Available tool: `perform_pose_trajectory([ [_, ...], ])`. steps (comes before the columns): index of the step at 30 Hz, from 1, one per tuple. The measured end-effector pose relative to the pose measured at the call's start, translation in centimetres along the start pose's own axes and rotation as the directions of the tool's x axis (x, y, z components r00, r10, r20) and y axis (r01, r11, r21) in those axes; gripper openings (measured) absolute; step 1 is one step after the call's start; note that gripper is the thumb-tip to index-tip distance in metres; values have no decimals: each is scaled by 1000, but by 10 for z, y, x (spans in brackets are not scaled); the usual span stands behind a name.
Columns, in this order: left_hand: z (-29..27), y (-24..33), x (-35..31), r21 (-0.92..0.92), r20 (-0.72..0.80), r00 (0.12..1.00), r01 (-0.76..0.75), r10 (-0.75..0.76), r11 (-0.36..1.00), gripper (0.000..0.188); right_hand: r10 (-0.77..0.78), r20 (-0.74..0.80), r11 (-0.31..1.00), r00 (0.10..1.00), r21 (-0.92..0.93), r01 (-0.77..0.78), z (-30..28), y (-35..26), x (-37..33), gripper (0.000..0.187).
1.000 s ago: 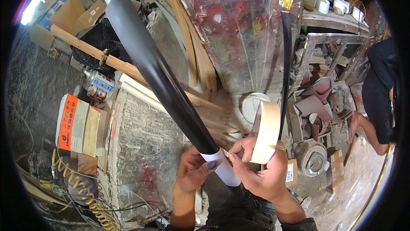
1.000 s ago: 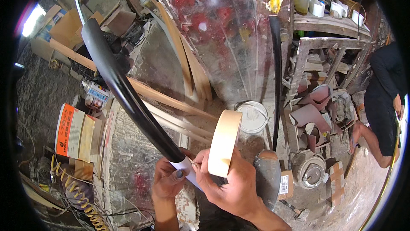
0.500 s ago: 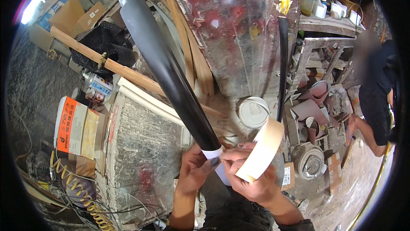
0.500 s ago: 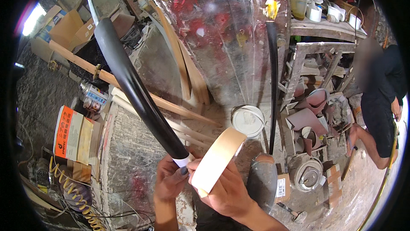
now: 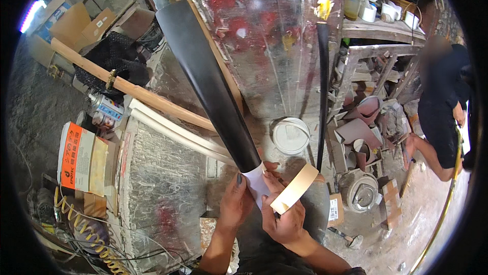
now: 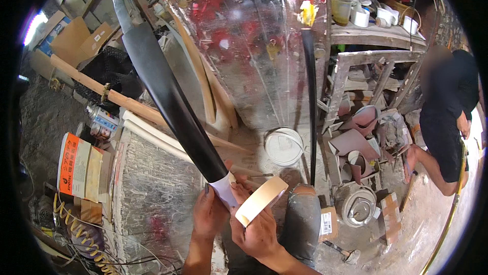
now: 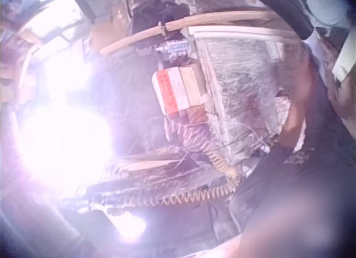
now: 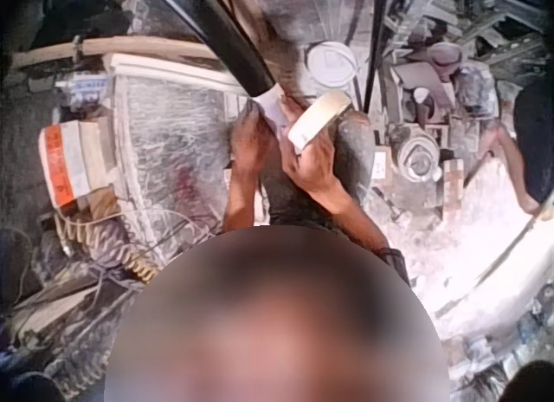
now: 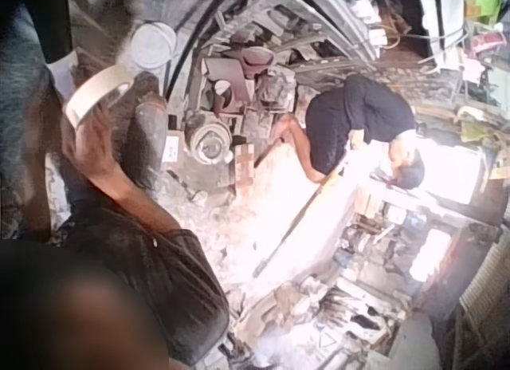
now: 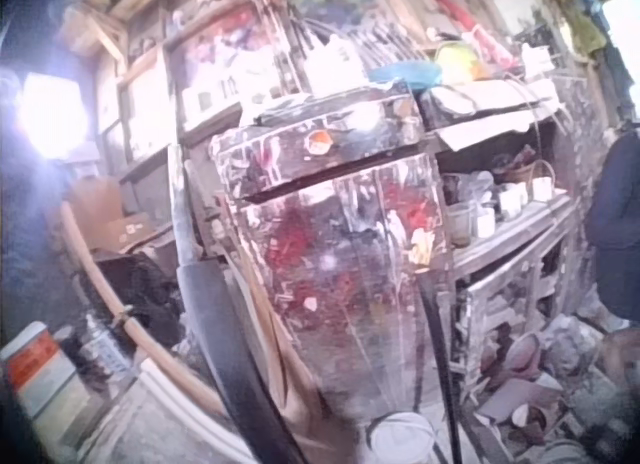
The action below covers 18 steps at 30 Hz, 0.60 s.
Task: The person wraps a section of a long black rod with white paper and secures it with tape. They then retrieve a spray can and apply red paint to the masked section of the rod. Finally, they remove the paper to reveal the painted area.
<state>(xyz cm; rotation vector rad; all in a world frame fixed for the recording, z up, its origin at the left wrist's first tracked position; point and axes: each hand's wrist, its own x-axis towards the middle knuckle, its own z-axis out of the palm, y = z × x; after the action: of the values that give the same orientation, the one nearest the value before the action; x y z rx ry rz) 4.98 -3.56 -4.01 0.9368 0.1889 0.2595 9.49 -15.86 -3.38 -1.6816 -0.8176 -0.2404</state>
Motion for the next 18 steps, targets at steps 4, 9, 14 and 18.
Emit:
perform_pose_trajectory([
  [4,-21,1,15,13,32,997,74,-75,997,82,103,-90,986,991,142,-90,-11,5,2,8],
  [9,-47,7,25,108,-11,1000,8,-7,994,48,582,26,764,813,325,-557,-72,50,25,17],
  [14,-44,24,23,379,71,992,-125,106,917,43,544,-118,838,831,137,-529,-142,137,58,18],
  [18,-40,19,21,485,-50,975,-164,214,859,52,155,-353,895,923,-345,-282,-180,176,99,23],
])
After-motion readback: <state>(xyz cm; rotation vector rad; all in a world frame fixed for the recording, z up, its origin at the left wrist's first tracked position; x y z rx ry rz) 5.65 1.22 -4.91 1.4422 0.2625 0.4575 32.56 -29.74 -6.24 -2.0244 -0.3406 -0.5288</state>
